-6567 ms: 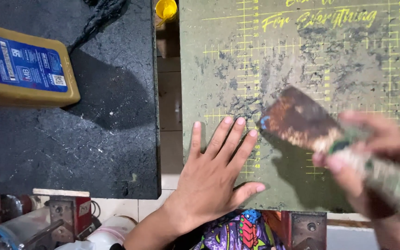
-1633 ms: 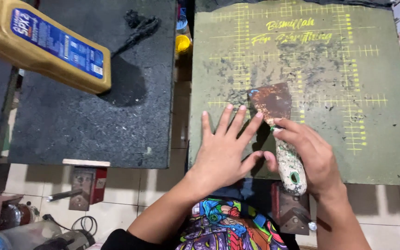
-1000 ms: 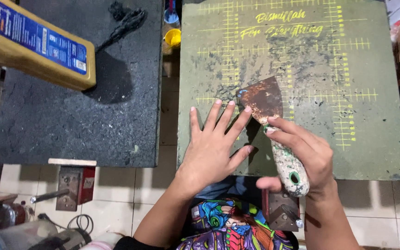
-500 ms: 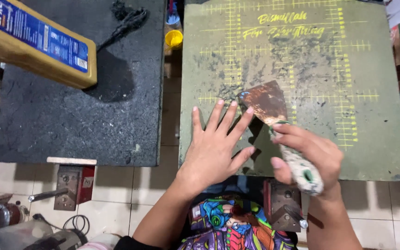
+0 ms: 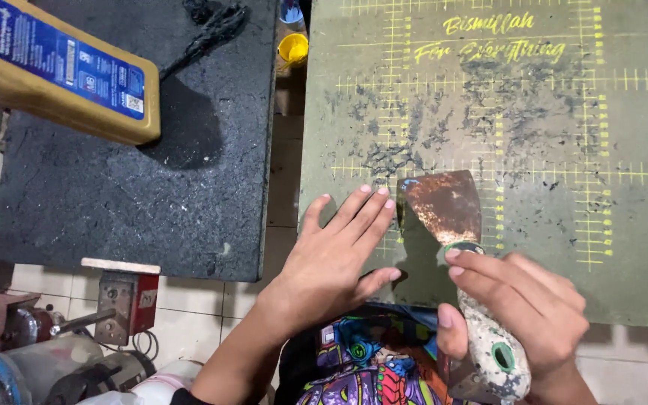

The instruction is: The person scrapes a flat, green, marked printing surface with a metal spatula to remove dark residue.

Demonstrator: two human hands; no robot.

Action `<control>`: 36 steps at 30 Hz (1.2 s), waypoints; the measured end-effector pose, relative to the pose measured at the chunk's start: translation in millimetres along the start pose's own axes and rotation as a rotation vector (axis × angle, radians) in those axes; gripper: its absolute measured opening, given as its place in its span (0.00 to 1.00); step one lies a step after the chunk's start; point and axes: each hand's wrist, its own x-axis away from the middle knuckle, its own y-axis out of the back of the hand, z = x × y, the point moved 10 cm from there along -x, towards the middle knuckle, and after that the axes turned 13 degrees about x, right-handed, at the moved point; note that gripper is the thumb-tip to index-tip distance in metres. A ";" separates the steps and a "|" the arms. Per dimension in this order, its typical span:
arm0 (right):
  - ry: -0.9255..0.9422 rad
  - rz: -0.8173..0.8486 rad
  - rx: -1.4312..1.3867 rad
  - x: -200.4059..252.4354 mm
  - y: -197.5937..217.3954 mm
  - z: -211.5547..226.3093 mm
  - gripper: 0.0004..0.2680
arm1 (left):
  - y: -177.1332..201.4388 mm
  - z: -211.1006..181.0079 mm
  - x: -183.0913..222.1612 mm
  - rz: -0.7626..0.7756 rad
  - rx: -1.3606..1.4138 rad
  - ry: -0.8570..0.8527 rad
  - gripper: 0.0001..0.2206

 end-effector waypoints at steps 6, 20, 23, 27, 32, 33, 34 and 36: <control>0.003 0.009 -0.029 13.2 -24.6 -21.6 0.08 | 4.3 -5.3 -3.5 -0.059 -0.064 0.023 0.39; 0.098 0.099 -0.058 -5.7 -30.6 -10.9 0.14 | 2.0 1.9 -14.4 0.067 0.219 0.055 0.43; 0.086 0.173 -0.135 -3.6 -44.5 -21.1 0.26 | 10.9 -0.2 -24.7 -0.096 0.030 -0.008 0.39; 0.055 0.470 -0.309 10.6 -60.3 -24.0 0.47 | 22.4 -2.7 -27.4 -0.236 -0.179 -0.058 0.33; -0.108 0.706 -0.435 9.8 -59.9 -32.4 0.40 | 20.6 -2.1 -36.6 -0.262 -0.238 -0.130 0.23; -0.256 0.842 -0.322 16.0 -67.1 -44.7 0.33 | 16.2 2.4 -39.8 -0.228 -0.202 -0.125 0.22; -0.255 0.834 -0.320 13.3 -69.2 -45.3 0.33 | 16.7 -0.3 -44.3 -0.231 -0.207 -0.131 0.22; -0.269 0.772 -0.005 8.6 -69.1 -58.8 0.23 | 22.3 -11.8 -45.3 -0.335 -0.327 -0.179 0.21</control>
